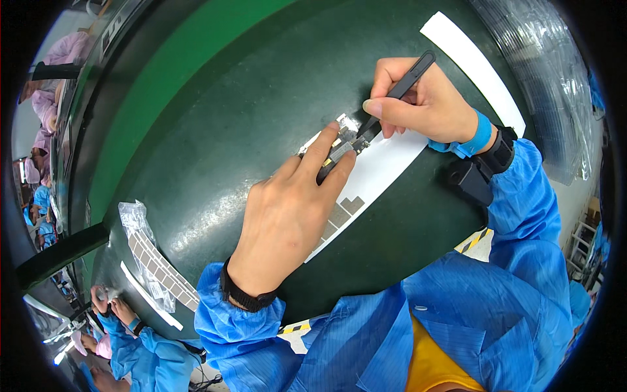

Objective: Applying adhesive strips and small components to electronic circuit boards on an assembly line.

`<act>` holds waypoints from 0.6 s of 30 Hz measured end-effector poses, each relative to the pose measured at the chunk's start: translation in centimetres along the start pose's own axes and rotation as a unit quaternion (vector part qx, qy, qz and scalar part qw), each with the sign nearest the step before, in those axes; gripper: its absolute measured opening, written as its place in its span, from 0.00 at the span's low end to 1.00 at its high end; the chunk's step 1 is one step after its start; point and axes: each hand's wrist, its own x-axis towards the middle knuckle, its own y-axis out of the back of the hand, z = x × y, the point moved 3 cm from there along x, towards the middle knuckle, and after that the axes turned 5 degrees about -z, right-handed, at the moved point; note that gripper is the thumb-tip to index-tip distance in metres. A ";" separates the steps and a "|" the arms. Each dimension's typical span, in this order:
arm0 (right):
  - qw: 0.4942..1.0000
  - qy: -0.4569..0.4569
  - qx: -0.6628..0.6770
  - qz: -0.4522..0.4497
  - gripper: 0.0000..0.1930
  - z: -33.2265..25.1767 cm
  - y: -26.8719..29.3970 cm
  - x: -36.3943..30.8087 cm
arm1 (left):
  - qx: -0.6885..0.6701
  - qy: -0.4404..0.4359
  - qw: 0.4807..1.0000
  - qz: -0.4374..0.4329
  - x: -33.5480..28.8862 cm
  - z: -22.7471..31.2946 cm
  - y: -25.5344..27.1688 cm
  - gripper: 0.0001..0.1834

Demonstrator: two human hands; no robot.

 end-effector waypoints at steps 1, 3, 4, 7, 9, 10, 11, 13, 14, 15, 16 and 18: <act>1.000 0.001 -0.004 0.002 0.06 0.0 0.0 0.0 | 0.000 -0.001 1.000 0.002 0.0 0.0 0.0 0.17; 1.000 0.002 -0.006 0.000 0.07 -0.1 0.0 0.0 | -0.001 0.001 1.000 0.000 0.0 0.0 0.0 0.17; 1.000 0.002 -0.008 -0.003 0.07 -0.1 -0.1 0.0 | -0.002 0.003 1.000 -0.001 0.0 0.1 -0.1 0.17; 1.000 0.003 -0.008 -0.003 0.06 0.0 -0.1 0.0 | -0.002 0.005 1.000 -0.002 0.0 0.1 -0.1 0.17; 1.000 0.002 -0.010 -0.001 0.06 0.2 -0.2 0.0 | -0.001 0.005 1.000 -0.004 0.0 0.1 -0.1 0.18; 1.000 0.001 -0.012 0.001 0.06 0.3 -0.2 0.0 | 0.000 0.004 1.000 -0.006 0.0 0.1 -0.2 0.18; 1.000 0.001 -0.012 0.002 0.06 0.4 -0.2 0.0 | 0.001 0.004 1.000 -0.007 0.0 0.1 -0.1 0.18; 1.000 0.014 -0.011 0.002 0.06 0.4 -0.2 0.0 | -0.009 0.009 1.000 -0.011 0.1 0.1 -0.1 0.21; 1.000 0.015 -0.011 0.003 0.06 0.4 -0.2 0.0 | -0.008 0.008 1.000 -0.011 0.1 0.2 0.0 0.21; 1.000 0.013 -0.014 0.010 0.06 0.3 -0.2 0.0 | -0.003 0.014 1.000 -0.019 0.2 0.3 0.0 0.22; 1.000 0.011 -0.017 0.018 0.06 0.3 -0.3 0.0 | 0.002 0.020 0.999 -0.027 0.3 0.4 0.0 0.23; 0.999 0.011 -0.030 0.033 0.06 0.4 -0.5 -0.1 | 0.010 0.024 0.999 -0.029 0.3 0.5 0.0 0.23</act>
